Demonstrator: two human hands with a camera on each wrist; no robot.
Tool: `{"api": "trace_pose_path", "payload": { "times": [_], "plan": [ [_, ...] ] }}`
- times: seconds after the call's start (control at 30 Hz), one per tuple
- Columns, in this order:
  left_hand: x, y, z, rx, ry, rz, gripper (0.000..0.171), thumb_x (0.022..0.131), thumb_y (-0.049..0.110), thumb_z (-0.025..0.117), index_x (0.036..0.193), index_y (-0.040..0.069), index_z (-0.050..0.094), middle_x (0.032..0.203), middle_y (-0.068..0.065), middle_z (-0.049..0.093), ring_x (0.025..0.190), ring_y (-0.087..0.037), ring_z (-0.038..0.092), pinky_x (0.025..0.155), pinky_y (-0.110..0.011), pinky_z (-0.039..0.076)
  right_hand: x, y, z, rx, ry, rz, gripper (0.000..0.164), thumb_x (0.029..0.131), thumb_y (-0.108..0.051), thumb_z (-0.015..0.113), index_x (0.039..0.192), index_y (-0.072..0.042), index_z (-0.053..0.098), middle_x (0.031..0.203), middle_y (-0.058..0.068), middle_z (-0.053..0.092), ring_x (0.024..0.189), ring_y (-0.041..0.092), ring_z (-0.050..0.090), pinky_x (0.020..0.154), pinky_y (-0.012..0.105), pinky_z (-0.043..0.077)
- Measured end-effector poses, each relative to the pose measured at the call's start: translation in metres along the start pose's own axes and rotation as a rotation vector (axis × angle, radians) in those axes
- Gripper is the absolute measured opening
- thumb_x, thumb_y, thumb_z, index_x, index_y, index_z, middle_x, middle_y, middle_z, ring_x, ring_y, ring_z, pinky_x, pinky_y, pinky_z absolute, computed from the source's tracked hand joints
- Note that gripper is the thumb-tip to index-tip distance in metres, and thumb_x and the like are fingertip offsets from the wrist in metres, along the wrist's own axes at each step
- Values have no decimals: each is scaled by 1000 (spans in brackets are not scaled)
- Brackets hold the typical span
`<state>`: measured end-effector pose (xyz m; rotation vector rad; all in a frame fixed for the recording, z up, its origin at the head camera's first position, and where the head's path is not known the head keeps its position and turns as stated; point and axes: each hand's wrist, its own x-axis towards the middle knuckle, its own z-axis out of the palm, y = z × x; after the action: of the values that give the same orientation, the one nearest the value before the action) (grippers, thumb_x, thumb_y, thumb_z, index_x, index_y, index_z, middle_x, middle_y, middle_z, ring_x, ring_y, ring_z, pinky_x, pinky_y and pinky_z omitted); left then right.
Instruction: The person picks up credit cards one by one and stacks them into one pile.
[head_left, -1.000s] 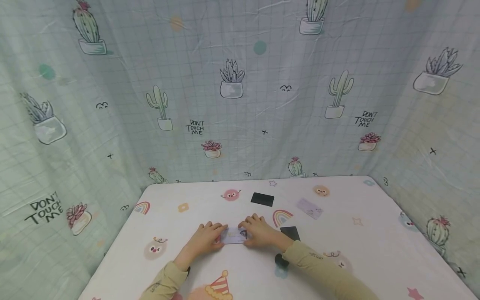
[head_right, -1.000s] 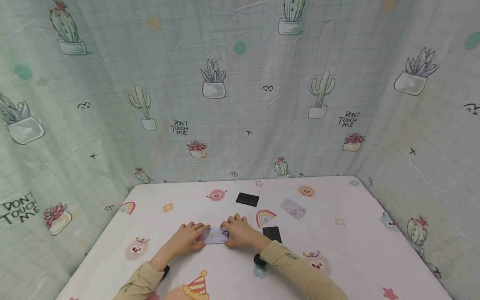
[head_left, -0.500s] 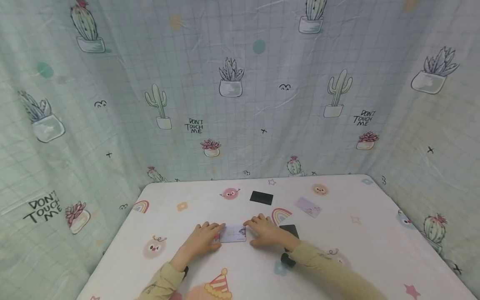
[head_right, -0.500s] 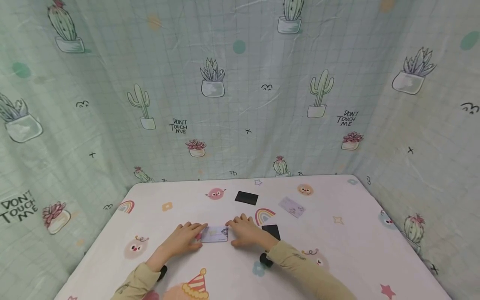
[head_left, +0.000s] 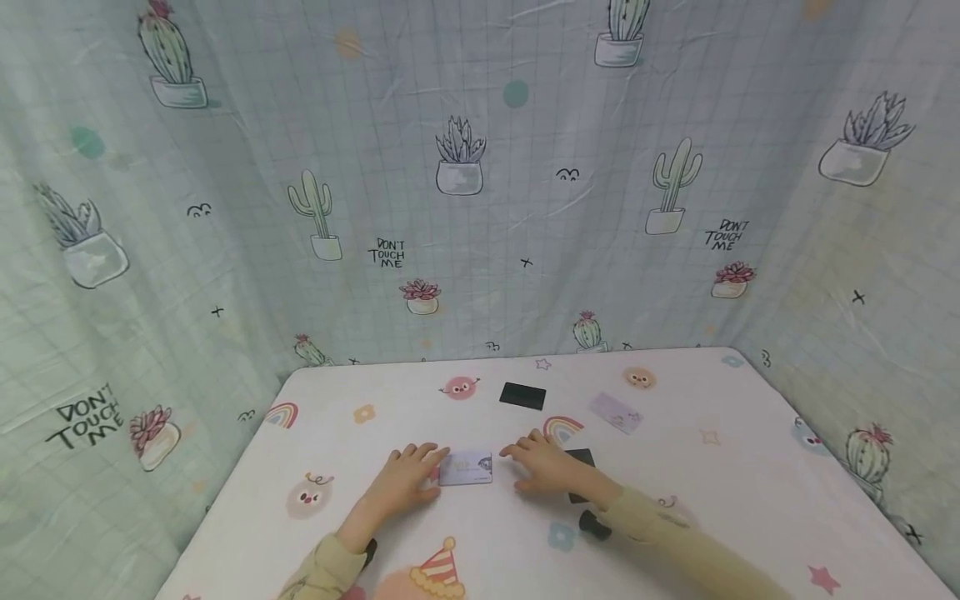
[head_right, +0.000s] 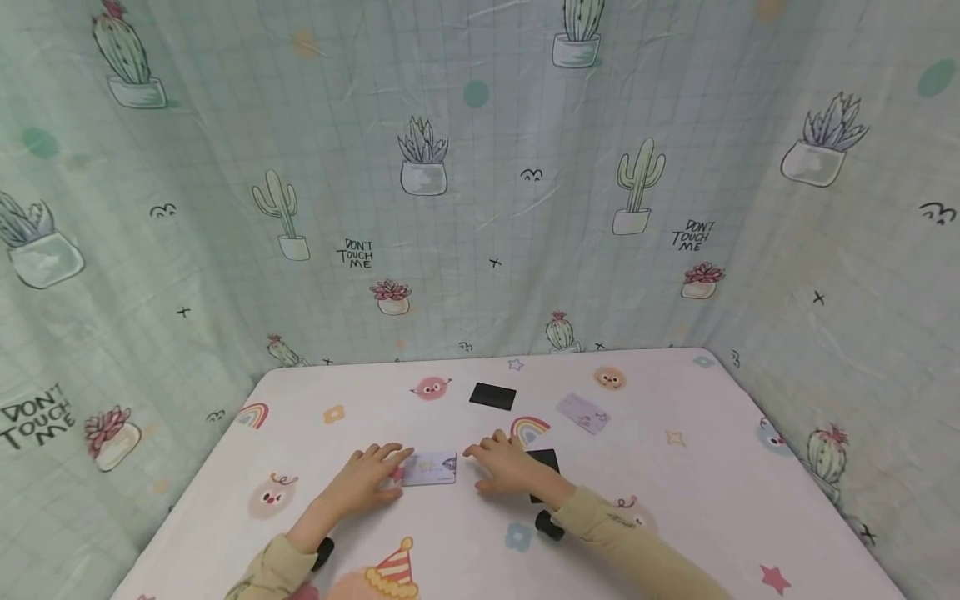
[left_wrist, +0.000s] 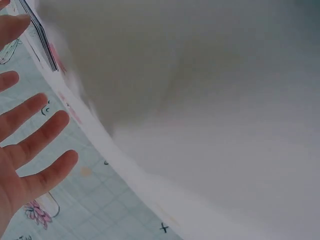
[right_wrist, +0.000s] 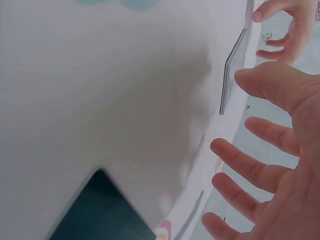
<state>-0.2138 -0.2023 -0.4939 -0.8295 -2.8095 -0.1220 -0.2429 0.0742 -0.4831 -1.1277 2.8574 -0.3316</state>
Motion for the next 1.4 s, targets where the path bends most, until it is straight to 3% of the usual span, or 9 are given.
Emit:
{"api": "trace_pose_path", "payload": {
  "times": [0.2, 0.53, 0.77, 0.9, 1.03, 1.23, 1.4],
  "plan": [
    [1, 5, -3, 58, 70, 52, 57, 74, 34, 68, 125, 18, 49, 123, -8, 51, 101, -24, 51, 76, -40, 41, -17, 9, 1, 9, 35, -1, 45, 77, -31, 66, 118, -20, 50, 103, 0, 56, 94, 18, 43, 82, 47, 37],
    [8, 16, -8, 25, 99, 111, 52, 76, 32, 67, 124, 18, 51, 121, -5, 53, 101, -21, 51, 78, -39, 41, -38, 18, -9, 31, 87, 8, 42, 78, -27, 65, 117, -17, 52, 106, 2, 56, 98, 21, 45, 76, 40, 34],
    [11, 28, -6, -20, 58, 108, 48, 79, 32, 64, 123, 18, 52, 123, -4, 52, 102, -19, 49, 79, -37, 40, -54, 24, -14, 33, 143, 6, 41, 79, -23, 64, 117, -13, 53, 108, 4, 56, 99, 24, 46, 76, 42, 36],
    [12, 35, -5, -17, 68, 131, 46, 79, 32, 64, 122, 19, 53, 121, -3, 53, 100, -18, 49, 78, -36, 39, -61, 28, -14, 29, 181, 11, 39, 78, -21, 64, 115, -13, 54, 108, 4, 57, 96, 22, 47, 74, 40, 36],
    [15, 43, -5, -11, 81, 164, 44, 79, 32, 64, 121, 20, 53, 118, -1, 54, 99, -17, 50, 78, -36, 40, -68, 30, -13, 35, 172, 52, 39, 79, -22, 64, 115, -13, 54, 108, 3, 57, 95, 20, 46, 76, 39, 37],
    [19, 53, -4, -7, 46, 180, 42, 81, 33, 61, 120, 21, 54, 119, -1, 54, 101, -16, 50, 81, -36, 40, -77, 33, -13, 77, 131, 139, 45, 79, -23, 64, 121, -11, 51, 111, 7, 55, 98, 22, 46, 79, 42, 37],
    [24, 63, 1, 8, 31, 222, 41, 82, 34, 60, 120, 22, 53, 120, 0, 54, 104, -16, 50, 82, -38, 41, -81, 36, -8, 54, 161, 190, 46, 78, -26, 64, 120, -12, 51, 111, 9, 55, 95, 21, 45, 77, 42, 38]
  ]
}}
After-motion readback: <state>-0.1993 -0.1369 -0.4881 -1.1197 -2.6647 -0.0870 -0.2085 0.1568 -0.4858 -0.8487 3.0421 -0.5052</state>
